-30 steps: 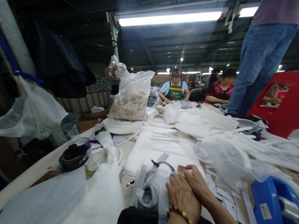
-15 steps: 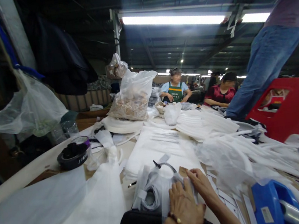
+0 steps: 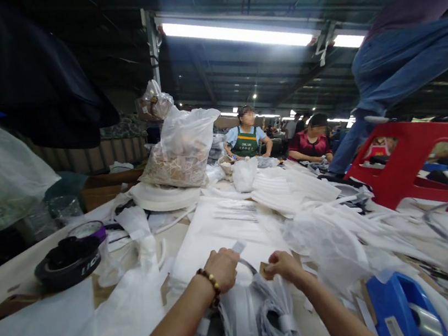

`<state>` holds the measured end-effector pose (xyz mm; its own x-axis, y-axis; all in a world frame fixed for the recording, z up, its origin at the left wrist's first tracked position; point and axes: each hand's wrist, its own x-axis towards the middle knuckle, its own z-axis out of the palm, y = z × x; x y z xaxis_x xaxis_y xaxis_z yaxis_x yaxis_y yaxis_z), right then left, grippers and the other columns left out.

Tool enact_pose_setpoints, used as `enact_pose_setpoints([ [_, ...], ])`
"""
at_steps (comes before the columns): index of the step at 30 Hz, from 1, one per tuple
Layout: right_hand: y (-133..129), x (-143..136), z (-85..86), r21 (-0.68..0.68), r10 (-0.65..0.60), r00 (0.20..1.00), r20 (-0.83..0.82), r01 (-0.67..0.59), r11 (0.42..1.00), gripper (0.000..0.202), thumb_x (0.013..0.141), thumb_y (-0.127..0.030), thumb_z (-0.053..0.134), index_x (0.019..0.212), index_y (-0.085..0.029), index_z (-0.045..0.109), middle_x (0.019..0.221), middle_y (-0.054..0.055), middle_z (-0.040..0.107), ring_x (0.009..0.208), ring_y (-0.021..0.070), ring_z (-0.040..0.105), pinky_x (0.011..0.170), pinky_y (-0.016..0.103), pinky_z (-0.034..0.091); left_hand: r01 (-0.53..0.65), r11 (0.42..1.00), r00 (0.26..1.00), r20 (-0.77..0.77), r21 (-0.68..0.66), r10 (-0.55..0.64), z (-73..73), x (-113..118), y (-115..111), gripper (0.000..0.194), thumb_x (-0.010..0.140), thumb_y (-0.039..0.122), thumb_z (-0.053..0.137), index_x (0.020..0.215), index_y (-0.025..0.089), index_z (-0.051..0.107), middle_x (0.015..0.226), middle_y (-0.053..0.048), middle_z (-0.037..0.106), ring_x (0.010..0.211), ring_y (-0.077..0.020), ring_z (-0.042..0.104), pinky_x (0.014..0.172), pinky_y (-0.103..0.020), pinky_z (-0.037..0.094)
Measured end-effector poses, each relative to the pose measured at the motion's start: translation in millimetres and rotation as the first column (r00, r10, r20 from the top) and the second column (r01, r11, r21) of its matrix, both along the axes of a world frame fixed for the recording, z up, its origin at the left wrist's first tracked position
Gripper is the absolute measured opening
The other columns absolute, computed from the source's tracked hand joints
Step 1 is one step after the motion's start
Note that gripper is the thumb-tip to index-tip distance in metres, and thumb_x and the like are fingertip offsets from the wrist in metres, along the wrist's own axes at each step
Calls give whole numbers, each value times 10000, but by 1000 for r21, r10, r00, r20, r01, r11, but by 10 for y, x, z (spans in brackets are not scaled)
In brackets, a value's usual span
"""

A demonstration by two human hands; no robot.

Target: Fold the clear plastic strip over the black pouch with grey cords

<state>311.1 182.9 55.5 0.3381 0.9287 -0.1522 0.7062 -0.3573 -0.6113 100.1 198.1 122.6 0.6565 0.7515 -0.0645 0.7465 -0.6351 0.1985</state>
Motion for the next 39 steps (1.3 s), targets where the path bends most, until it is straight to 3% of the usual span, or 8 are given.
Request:
enact_pose_setpoints([
  [8,-130,170,-125,-79,-130,977,-171,118,990,191,874,-241,558,714,-149,508,502,-105,443,374,46,400,390,174,338,51,985,982,-170,-162,-79,-59,76,317,237,709,159,661,936,106,616,941,-94,663,892,-213,623,761,-351,509],
  [13,-435,227,-265,180,-200,940,-277,255,950,66,775,-258,496,799,-202,470,487,-62,521,474,139,533,483,247,403,52,997,988,-145,-61,-60,-43,135,240,309,692,108,589,996,57,589,1041,-212,614,986,-320,580,811,-438,471],
  [18,-577,181,-351,431,-232,927,-295,346,833,371,721,-511,452,928,-204,480,709,30,628,662,208,595,685,323,455,325,946,944,-63,-17,-325,-37,437,115,412,689,22,475,1059,181,562,1130,-87,592,1040,-210,547,869,-315,433],
  [21,-552,171,-390,472,-222,933,-284,337,815,367,752,-485,424,964,-193,491,657,25,599,619,215,579,639,330,452,377,924,909,-163,-71,-383,-127,645,154,257,653,39,539,876,133,625,962,-135,657,945,-283,601,842,-409,449],
  [27,-593,144,-388,508,19,989,-146,58,860,270,791,-340,415,770,-225,658,987,115,629,928,261,579,842,398,436,365,921,890,-239,-134,-388,-191,709,280,251,647,28,523,795,150,686,861,-140,682,859,-294,644,699,-353,498],
  [31,-670,116,-252,326,341,938,65,-343,881,363,773,-262,505,1107,-305,640,1427,75,371,1332,295,269,1076,493,209,380,919,901,-179,-108,-394,-90,601,240,306,671,45,476,865,148,689,900,-127,663,872,-257,629,739,-326,485],
  [35,-648,102,-91,193,509,855,96,-518,833,430,776,-243,568,1165,-425,565,1273,-27,551,1300,252,339,1086,519,149,387,916,912,-105,-107,-397,3,550,161,294,700,70,468,851,187,692,852,-78,654,822,-207,619,715,-278,465],
  [39,-590,112,-125,294,533,844,-57,-496,817,318,785,-235,572,1056,-383,644,1206,-25,607,1295,254,340,1092,521,38,380,915,919,-55,-137,-390,111,528,101,270,697,77,494,833,194,696,811,-48,649,783,-174,600,688,-243,437],
])
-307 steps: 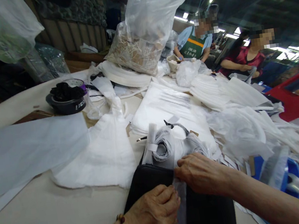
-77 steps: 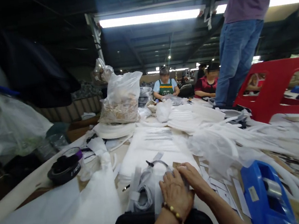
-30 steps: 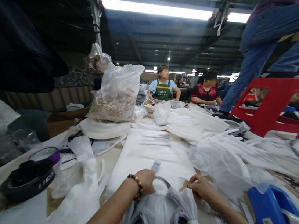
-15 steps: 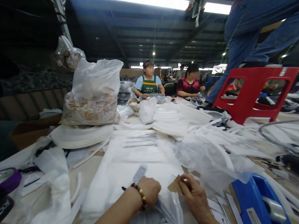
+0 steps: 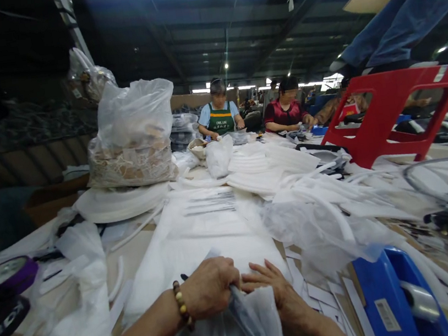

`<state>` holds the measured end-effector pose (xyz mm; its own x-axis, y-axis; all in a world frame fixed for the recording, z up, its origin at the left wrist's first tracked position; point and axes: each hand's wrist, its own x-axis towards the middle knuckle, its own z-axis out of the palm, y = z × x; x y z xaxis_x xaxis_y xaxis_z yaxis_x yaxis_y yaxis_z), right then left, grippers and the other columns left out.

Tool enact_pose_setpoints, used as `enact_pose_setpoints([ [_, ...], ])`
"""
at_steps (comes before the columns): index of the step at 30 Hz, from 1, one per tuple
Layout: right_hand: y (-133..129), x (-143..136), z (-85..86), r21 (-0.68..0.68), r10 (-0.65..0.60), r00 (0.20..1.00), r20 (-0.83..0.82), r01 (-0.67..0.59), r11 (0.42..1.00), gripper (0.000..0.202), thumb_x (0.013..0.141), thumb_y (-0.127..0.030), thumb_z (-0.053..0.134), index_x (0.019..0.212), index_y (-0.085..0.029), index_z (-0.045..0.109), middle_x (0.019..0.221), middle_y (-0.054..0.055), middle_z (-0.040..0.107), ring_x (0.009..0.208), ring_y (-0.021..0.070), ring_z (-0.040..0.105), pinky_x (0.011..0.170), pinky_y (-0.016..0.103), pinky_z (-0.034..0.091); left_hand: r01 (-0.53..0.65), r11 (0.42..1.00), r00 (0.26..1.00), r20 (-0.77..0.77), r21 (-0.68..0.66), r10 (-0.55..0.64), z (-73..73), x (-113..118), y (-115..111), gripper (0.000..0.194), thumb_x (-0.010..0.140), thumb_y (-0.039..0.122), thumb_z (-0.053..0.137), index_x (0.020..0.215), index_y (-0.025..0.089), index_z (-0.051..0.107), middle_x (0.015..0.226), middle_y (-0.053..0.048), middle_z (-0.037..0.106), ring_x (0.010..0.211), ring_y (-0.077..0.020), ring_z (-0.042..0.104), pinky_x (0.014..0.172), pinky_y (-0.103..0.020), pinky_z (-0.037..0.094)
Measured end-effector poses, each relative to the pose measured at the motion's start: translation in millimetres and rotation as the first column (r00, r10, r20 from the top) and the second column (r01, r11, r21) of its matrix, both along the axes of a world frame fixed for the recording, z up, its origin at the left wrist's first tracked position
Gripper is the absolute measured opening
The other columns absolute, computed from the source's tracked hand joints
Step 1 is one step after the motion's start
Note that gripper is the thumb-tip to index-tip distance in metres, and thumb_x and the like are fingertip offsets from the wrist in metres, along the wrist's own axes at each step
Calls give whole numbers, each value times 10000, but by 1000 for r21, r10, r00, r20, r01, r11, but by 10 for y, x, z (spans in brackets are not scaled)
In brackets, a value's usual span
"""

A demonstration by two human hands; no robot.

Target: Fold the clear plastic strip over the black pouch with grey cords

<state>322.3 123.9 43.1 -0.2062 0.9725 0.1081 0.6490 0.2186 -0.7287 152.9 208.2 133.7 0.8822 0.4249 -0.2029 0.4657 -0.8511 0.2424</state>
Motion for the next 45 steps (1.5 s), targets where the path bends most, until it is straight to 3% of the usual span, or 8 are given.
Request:
enact_pose_setpoints([
  [2,-10,-9,-87,-33,-15,978,-208,9,999,234,732,-249,624,947,-305,699,1122,7,653,1250,271,390,1097,491,49,-17,1000,1000,10,-22,17,61,-20,-23,266,681,65,509,826,189,694,810,-41,648,775,-170,589,683,-240,423],
  [6,-172,-139,-169,-198,-85,874,-479,-13,980,181,731,-304,576,728,-159,684,780,33,678,782,215,592,765,346,461,-70,992,997,34,-104,74,171,-84,-65,239,651,45,548,798,174,686,788,-27,647,738,-154,560,670,-230,394],
  [11,-450,-436,116,-428,-211,743,-635,-111,897,221,737,-342,558,721,-158,678,699,-4,649,656,163,568,693,303,467,-124,932,991,13,-341,137,211,-188,-9,153,629,69,611,746,147,672,653,8,599,610,-112,509,582,-201,364],
  [15,-552,-569,245,-531,-293,607,-738,-255,808,346,727,-392,613,1001,-190,675,869,19,683,868,221,602,896,373,417,-86,752,996,-33,-654,85,69,-336,263,238,678,323,656,847,156,667,686,-1,627,633,-126,545,594,-209,407],
  [20,-632,-548,83,-593,-321,604,-730,-326,736,409,701,-449,642,992,-165,687,827,52,698,826,249,629,827,407,465,-83,450,990,-20,-889,142,-254,-605,522,630,680,739,483,861,154,629,888,-93,689,831,-195,629,798,-296,458],
  [24,-693,-521,17,-599,-308,631,-712,-318,735,344,695,-413,670,915,-153,713,801,53,702,790,239,638,835,404,467,-70,366,978,10,-928,211,-418,-822,504,572,651,693,606,842,154,620,840,-98,699,812,-204,639,789,-301,453],
  [37,-734,-475,-62,-558,-231,618,-751,-408,723,313,758,-391,647,960,-157,701,849,60,696,772,221,638,799,354,473,-91,619,901,200,-780,384,-361,-1298,253,534,809,615,441,932,133,635,923,-74,645,874,-205,561,795,-250,409],
  [45,-759,-482,-184,-501,-227,557,-799,-408,763,323,731,-402,666,944,-162,705,795,49,683,787,220,624,708,299,470,-39,814,984,120,-580,133,-293,-1245,546,334,649,196,489,942,135,636,720,-28,657,657,-161,592,605,-222,453],
])
